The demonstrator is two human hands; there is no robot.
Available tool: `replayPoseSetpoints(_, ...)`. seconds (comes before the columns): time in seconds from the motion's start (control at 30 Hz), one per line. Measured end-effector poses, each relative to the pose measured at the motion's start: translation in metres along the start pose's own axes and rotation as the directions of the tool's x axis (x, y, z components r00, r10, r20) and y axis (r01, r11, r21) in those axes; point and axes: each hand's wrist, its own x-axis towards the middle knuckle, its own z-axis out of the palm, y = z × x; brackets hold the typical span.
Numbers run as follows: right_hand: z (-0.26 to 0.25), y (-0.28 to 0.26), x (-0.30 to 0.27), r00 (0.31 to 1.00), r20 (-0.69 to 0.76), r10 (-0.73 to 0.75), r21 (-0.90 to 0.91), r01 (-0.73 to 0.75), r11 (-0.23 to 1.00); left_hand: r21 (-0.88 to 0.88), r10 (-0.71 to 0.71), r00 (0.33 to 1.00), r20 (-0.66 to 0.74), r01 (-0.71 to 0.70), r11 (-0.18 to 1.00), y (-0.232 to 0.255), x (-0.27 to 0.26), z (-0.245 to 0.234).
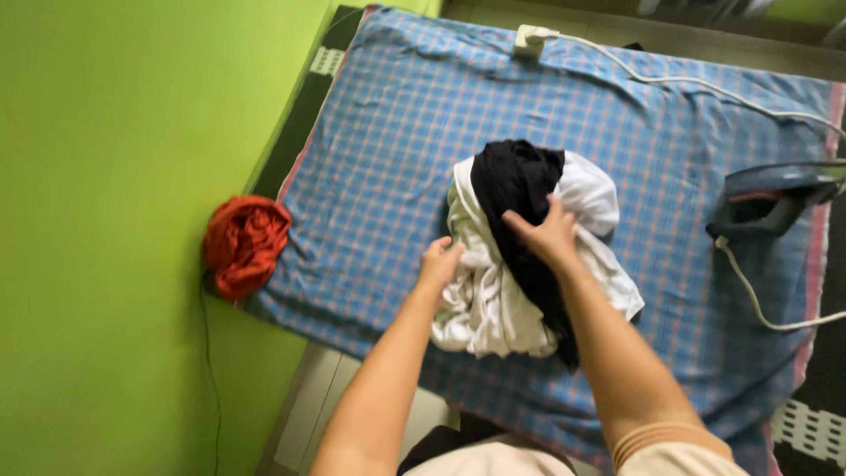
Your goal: The person irons a brown patterned sweater, a black skirt, and a white tank top on a blue checkered ironing board. They smooth each garment, apply the iron, fold the items, and place them on a nearby stack.
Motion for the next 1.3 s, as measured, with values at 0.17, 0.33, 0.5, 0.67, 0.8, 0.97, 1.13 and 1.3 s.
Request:
replayPoseSetpoints(0.17,0.036,-0.026,-0.017,0.998,-0.040,-0.043,0.104,0.047,0.993,0.056,-0.175,0.979,0.102,0.170,0.984,0.036,-0.005,0.017)
replayPoseSetpoints(0.33,0.044,-0.075,-0.023,0.992,0.097,0.084,0.393,-0.116,0.912,-0.147,-0.180,0.967,0.178,0.207,0.967,0.096,-0.016,-0.002)
replayPoseSetpoints(0.5,0.047,-0.170,-0.036,0.977,0.201,-0.076,0.677,-0.082,0.731,-0.266,0.225,0.974,0.027,-0.210,0.941,0.144,0.018,-0.077)
replayPoseSetpoints(0.67,0.070,-0.297,-0.047,0.898,0.407,-0.168,0.848,-0.304,0.433,0.036,0.459,0.879,-0.128,-0.459,0.888,0.223,0.036,-0.214)
replayPoseSetpoints(0.8,0.099,-0.370,-0.040,0.884,0.409,-0.226,0.824,-0.252,0.507,0.325,0.601,0.791,-0.116,-0.542,0.775,0.298,0.028,-0.325)
replayPoseSetpoints(0.97,0.101,-0.363,-0.013,0.940,0.195,-0.281,0.811,0.006,0.585,0.499,0.434,0.894,-0.111,-0.328,0.803,0.290,0.057,-0.391)
replayPoseSetpoints(1.13,0.109,-0.243,-0.013,0.970,0.243,0.005,0.667,-0.171,0.725,0.801,0.506,0.858,0.088,-0.362,0.476,0.193,0.104,-0.380)
replayPoseSetpoints(1.3,0.130,-0.129,-0.033,0.966,0.104,0.237,0.390,-0.259,0.884,0.829,0.771,0.611,0.177,-0.515,0.218,0.170,0.070,-0.332)
